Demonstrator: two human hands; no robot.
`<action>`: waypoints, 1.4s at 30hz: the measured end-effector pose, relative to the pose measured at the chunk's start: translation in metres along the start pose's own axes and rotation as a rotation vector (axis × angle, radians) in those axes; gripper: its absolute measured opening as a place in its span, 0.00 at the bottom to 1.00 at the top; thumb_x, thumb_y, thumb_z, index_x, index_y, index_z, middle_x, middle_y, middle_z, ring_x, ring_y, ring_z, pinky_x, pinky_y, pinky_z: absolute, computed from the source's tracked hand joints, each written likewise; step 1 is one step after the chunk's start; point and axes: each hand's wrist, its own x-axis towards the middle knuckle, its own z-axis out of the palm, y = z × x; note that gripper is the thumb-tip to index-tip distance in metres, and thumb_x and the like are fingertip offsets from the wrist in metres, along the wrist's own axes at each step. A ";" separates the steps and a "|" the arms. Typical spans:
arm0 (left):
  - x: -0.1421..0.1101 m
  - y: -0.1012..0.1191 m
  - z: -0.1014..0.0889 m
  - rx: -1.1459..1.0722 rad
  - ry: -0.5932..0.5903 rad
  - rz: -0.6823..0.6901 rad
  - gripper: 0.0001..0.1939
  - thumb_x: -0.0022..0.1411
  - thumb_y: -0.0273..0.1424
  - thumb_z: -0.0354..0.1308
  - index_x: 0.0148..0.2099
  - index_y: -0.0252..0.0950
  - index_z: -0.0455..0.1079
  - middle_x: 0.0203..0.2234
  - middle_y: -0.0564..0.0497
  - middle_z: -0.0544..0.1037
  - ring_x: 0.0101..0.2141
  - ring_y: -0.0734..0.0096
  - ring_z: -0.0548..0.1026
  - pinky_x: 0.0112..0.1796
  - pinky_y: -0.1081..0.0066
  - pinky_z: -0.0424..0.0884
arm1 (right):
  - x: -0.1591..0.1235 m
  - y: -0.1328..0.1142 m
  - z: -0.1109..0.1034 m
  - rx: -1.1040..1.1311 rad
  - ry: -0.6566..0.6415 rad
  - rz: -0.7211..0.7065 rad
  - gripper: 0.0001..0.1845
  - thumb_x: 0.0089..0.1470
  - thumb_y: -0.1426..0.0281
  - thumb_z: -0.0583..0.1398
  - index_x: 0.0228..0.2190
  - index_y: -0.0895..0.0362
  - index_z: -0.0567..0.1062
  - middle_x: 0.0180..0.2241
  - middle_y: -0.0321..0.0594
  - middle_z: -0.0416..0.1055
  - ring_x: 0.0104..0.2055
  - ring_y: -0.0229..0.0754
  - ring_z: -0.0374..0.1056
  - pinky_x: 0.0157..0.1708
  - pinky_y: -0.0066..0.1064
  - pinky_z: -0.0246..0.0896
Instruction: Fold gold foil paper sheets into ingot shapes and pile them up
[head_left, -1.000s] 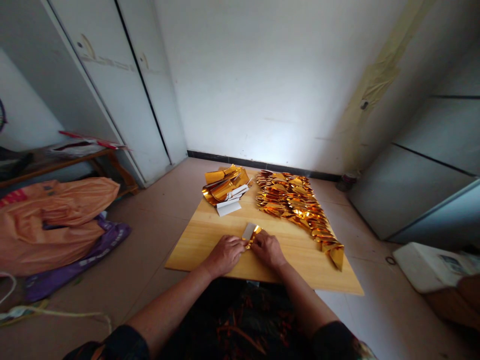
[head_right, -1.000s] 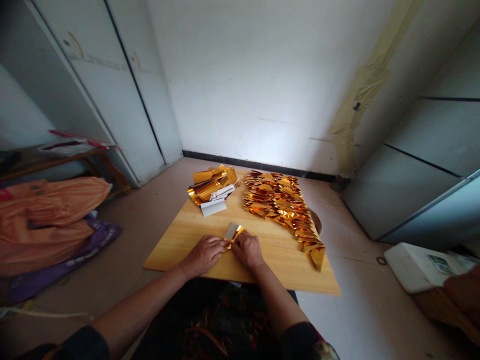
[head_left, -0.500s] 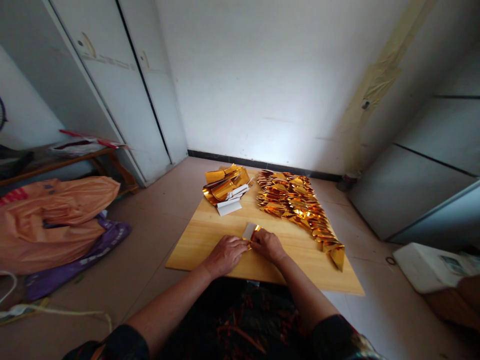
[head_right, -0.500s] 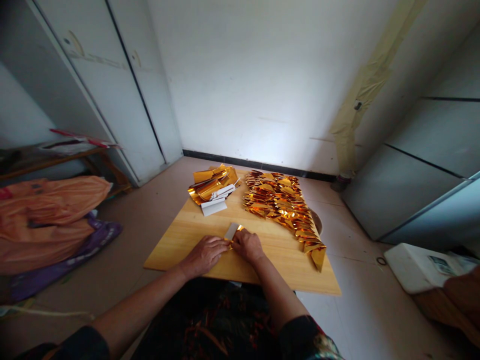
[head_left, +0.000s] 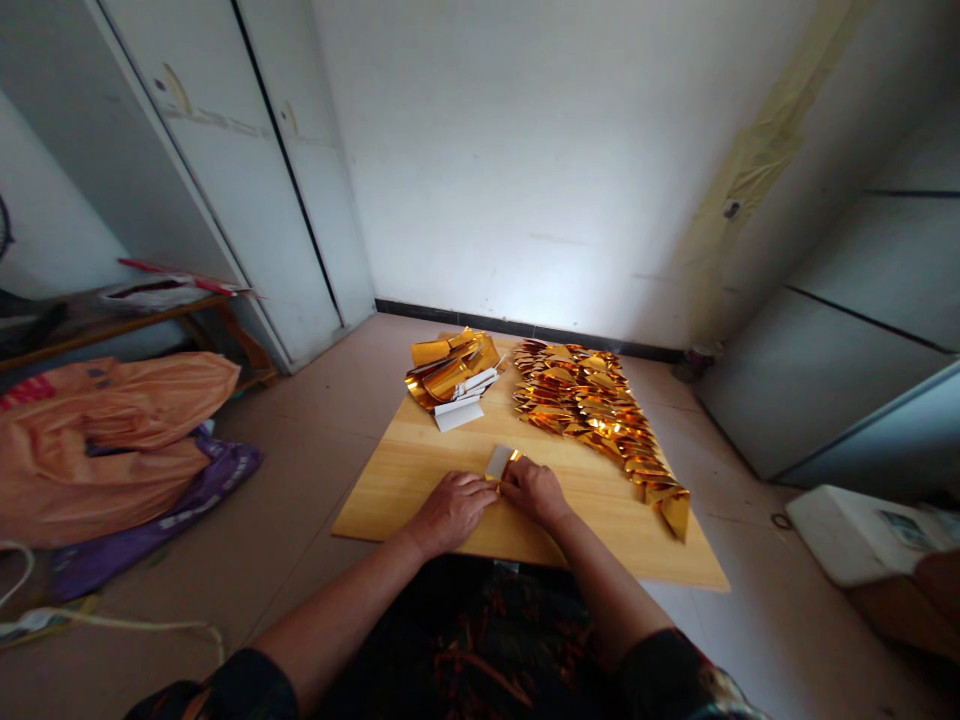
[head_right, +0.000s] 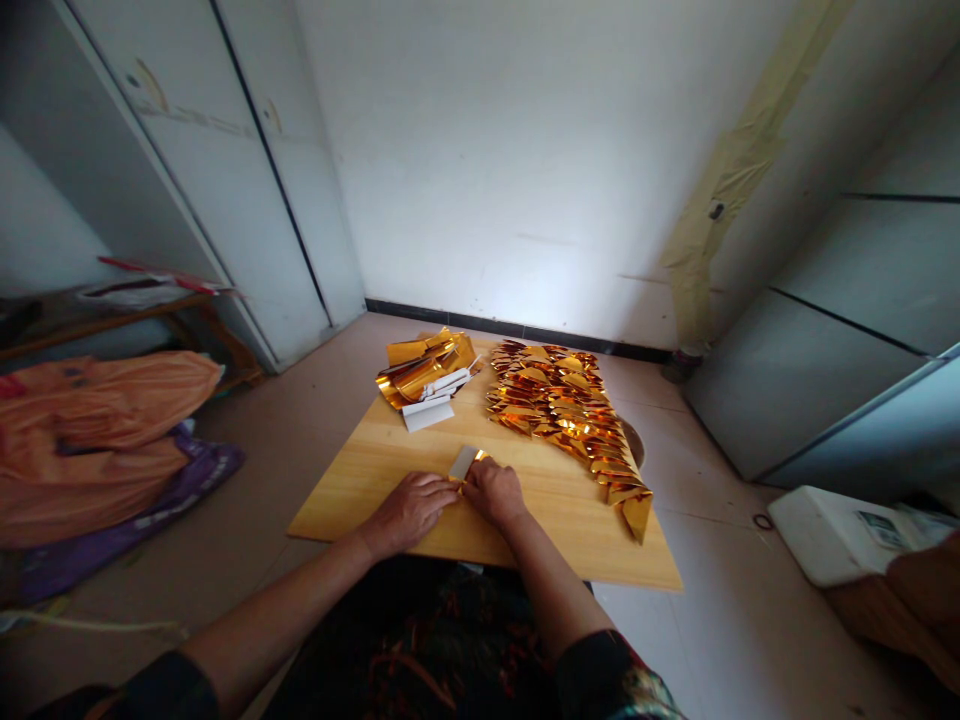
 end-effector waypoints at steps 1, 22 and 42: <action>0.000 0.000 0.000 0.000 0.001 0.001 0.15 0.62 0.24 0.48 0.48 0.39 0.71 0.44 0.48 0.76 0.45 0.66 0.71 0.45 0.63 0.68 | 0.000 -0.001 -0.001 -0.003 -0.006 0.001 0.08 0.54 0.66 0.56 0.29 0.56 0.73 0.33 0.38 0.72 0.32 0.36 0.66 0.30 0.24 0.50; 0.000 0.004 -0.002 0.030 -0.031 -0.010 0.16 0.61 0.23 0.49 0.49 0.38 0.70 0.45 0.47 0.76 0.44 0.65 0.71 0.45 0.62 0.68 | 0.002 0.000 0.004 -0.051 0.015 0.010 0.08 0.55 0.67 0.55 0.30 0.55 0.73 0.33 0.39 0.72 0.32 0.37 0.67 0.28 0.26 0.50; 0.006 0.014 -0.007 0.045 -0.066 -0.097 0.13 0.59 0.24 0.52 0.44 0.39 0.72 0.42 0.48 0.75 0.42 0.66 0.70 0.44 0.63 0.65 | 0.003 0.020 0.016 0.316 0.143 0.002 0.04 0.46 0.75 0.59 0.27 0.57 0.73 0.33 0.36 0.69 0.34 0.35 0.66 0.35 0.24 0.58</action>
